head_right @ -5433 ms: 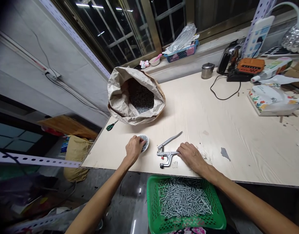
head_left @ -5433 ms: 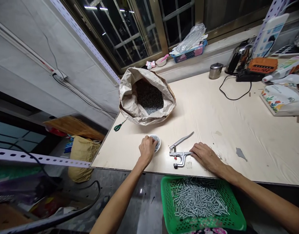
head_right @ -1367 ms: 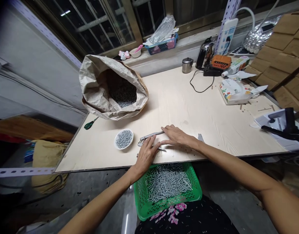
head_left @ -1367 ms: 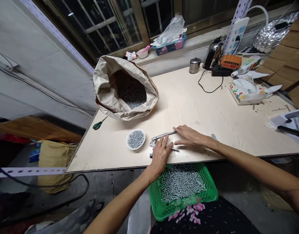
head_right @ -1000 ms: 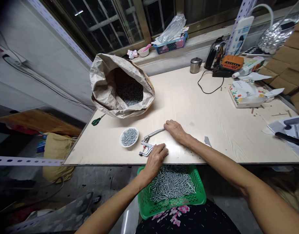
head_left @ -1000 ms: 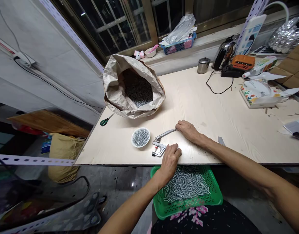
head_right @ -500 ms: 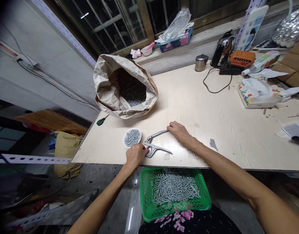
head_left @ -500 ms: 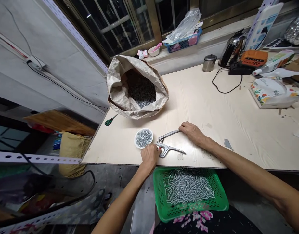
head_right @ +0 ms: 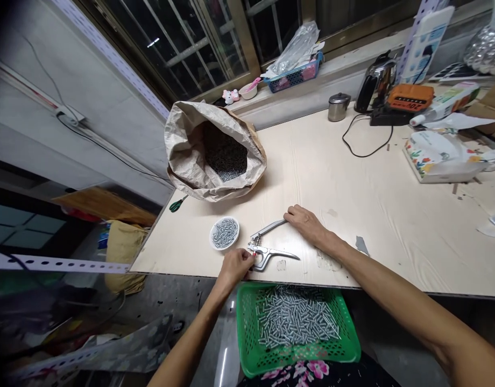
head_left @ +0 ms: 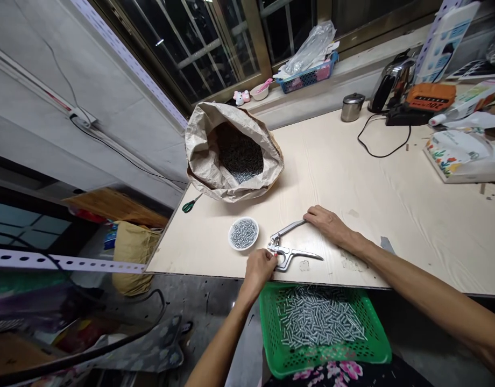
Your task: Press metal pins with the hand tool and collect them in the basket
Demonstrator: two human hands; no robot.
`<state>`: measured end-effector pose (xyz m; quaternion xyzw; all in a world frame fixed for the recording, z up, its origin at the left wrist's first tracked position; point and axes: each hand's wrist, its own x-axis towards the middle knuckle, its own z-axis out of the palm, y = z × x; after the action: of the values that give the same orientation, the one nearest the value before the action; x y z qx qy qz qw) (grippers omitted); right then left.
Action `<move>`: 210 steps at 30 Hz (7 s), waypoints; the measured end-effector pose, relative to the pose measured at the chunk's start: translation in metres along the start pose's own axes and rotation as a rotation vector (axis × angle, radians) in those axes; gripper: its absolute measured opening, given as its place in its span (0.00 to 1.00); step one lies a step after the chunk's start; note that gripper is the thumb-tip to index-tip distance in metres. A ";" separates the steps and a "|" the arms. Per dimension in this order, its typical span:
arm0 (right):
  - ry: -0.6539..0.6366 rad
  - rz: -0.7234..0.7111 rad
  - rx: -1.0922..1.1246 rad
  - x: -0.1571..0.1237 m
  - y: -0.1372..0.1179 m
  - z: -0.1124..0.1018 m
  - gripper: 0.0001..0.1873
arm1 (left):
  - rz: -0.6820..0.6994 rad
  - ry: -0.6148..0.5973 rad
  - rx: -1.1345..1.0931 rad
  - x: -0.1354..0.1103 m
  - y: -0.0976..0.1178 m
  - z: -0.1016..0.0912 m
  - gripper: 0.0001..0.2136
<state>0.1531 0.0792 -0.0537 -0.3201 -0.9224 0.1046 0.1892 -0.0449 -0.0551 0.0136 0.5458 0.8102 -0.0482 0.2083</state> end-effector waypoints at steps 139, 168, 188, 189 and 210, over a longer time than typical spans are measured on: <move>-0.214 -0.033 0.136 -0.025 -0.040 -0.020 0.34 | 0.838 0.153 0.015 0.031 0.019 0.017 0.29; -0.083 0.001 0.026 -0.042 -0.058 -0.011 0.06 | 0.062 0.072 -0.232 -0.001 -0.023 0.007 0.15; 0.068 0.006 0.012 -0.038 -0.049 0.010 0.06 | 0.387 0.187 0.003 -0.039 -0.030 -0.020 0.09; 0.078 0.006 0.011 -0.039 -0.049 0.011 0.06 | 0.310 0.269 0.038 -0.027 -0.035 -0.026 0.10; 0.130 0.006 0.053 -0.040 -0.049 0.015 0.07 | 0.337 0.304 0.452 0.062 -0.050 -0.045 0.12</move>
<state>0.1488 0.0154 -0.0632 -0.3237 -0.9041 0.1085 0.2569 -0.1224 -0.0074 0.0229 0.7058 0.6989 -0.1097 -0.0368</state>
